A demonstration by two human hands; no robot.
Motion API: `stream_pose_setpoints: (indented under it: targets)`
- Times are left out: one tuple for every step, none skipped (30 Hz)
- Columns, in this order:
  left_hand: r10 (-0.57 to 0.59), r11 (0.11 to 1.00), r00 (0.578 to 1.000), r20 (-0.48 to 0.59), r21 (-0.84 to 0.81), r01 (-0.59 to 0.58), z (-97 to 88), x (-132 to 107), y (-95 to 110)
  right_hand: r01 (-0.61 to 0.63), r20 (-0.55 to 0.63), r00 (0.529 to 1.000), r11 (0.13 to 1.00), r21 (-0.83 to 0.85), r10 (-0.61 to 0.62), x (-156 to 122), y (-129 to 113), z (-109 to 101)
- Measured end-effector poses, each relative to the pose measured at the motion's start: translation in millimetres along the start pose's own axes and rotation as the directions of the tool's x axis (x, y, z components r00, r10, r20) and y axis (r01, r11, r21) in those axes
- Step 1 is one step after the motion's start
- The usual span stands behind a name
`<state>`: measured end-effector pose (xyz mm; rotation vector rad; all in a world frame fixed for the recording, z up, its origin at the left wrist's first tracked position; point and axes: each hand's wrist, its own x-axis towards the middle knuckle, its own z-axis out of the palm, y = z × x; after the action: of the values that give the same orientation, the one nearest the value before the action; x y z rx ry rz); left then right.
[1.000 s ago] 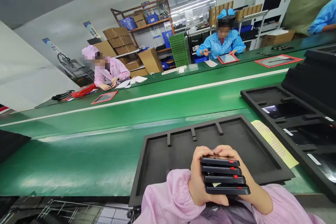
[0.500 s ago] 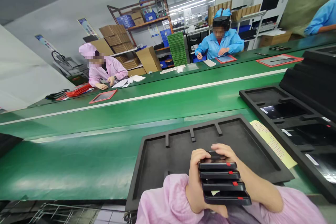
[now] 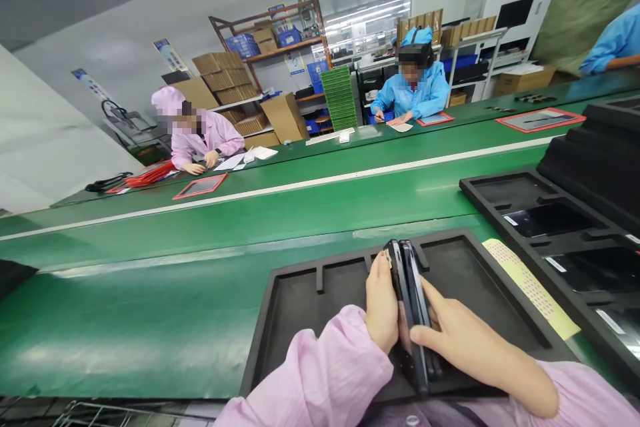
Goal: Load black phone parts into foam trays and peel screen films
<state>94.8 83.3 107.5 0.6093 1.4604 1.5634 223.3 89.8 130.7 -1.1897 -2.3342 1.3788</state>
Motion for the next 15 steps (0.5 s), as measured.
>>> stream_pose_setpoints:
  targets:
    - [0.023, 0.999, 0.999, -0.023, 0.045, -0.022, -2.6, 3.7, -4.9, -0.046, -0.003, 0.999, 0.999, -0.014, 0.046, 3.2, 1.8, 3.2]
    - [0.048, 0.996, 0.998, -0.034, 0.071, -0.046, -5.3, 8.5, -8.6, -0.089, -0.011, 0.996, 0.996, -0.031, 0.088, 6.2, 3.9, 6.1]
    - [0.075, 0.995, 0.997, -0.027, 0.075, -0.073, -7.7, 14.1, -10.8, -0.121, -0.019, 0.993, 0.991, -0.049, 0.120, 9.0, 6.1, 8.2]
    - [0.104, 0.993, 0.995, -0.006, 0.064, -0.104, -9.8, 20.5, -11.7, -0.138, -0.024, 0.990, 0.988, -0.069, 0.137, 11.4, 8.2, 9.2]
    - [0.134, 0.990, 0.991, 0.019, 0.050, -0.135, -11.5, 27.1, -11.6, -0.144, -0.027, 0.989, 0.986, -0.086, 0.142, 13.6, 10.3, 8.9]
    - [0.155, 0.987, 0.987, 0.043, 0.032, -0.157, -12.7, 33.5, -10.7, -0.145, -0.036, 0.989, 0.985, -0.098, 0.142, 16.0, 12.3, 7.4]
    - [0.163, 0.986, 0.984, 0.066, 0.013, -0.164, -13.4, 39.4, -9.5, -0.140, -0.055, 0.989, 0.985, -0.101, 0.135, 18.9, 14.3, 4.8]
    - [0.159, 0.987, 0.983, 0.086, -0.004, -0.160, -13.8, 44.2, -8.1, -0.129, -0.084, 0.989, 0.988, -0.087, 0.121, 22.4, 16.3, 1.7]
    - [0.151, 0.989, 0.982, 0.109, -0.012, -0.150, -13.8, 47.9, -6.9, -0.114, -0.111, 0.988, 0.992, -0.055, 0.107, 26.8, 18.4, -1.8]
    - [0.139, 0.990, 0.981, 0.134, -0.012, -0.138, -13.7, 50.3, -5.9, -0.099, -0.133, 0.986, 0.995, -0.005, 0.097, 31.9, 20.5, -5.0]
    - [0.126, 0.992, 0.979, 0.160, -0.009, -0.126, -13.3, 51.7, -5.0, -0.084, -0.141, 0.986, 0.995, 0.056, 0.091, 37.5, 22.7, -7.7]
    - [0.111, 0.994, 0.977, 0.182, -0.002, -0.112, -12.9, 52.3, -4.3, -0.072, -0.131, 0.987, 0.990, 0.121, 0.088, 43.2, 24.9, -9.7]
    - [0.096, 0.995, 0.976, 0.198, 0.008, -0.099, -12.5, 52.5, -3.6, -0.066, -0.108, 0.990, 0.980, 0.187, 0.087, 48.4, 27.1, -10.9]
    - [0.083, 0.996, 0.975, 0.206, 0.018, -0.088, -12.3, 52.5, -3.0, -0.066, -0.081, 0.993, 0.967, 0.246, 0.089, 52.7, 29.1, -11.2]
    - [0.071, 0.997, 0.975, 0.212, 0.027, -0.078, -12.2, 52.4, -2.3, -0.071, -0.058, 0.994, 0.953, 0.294, 0.092, 55.8, 30.9, -10.9]
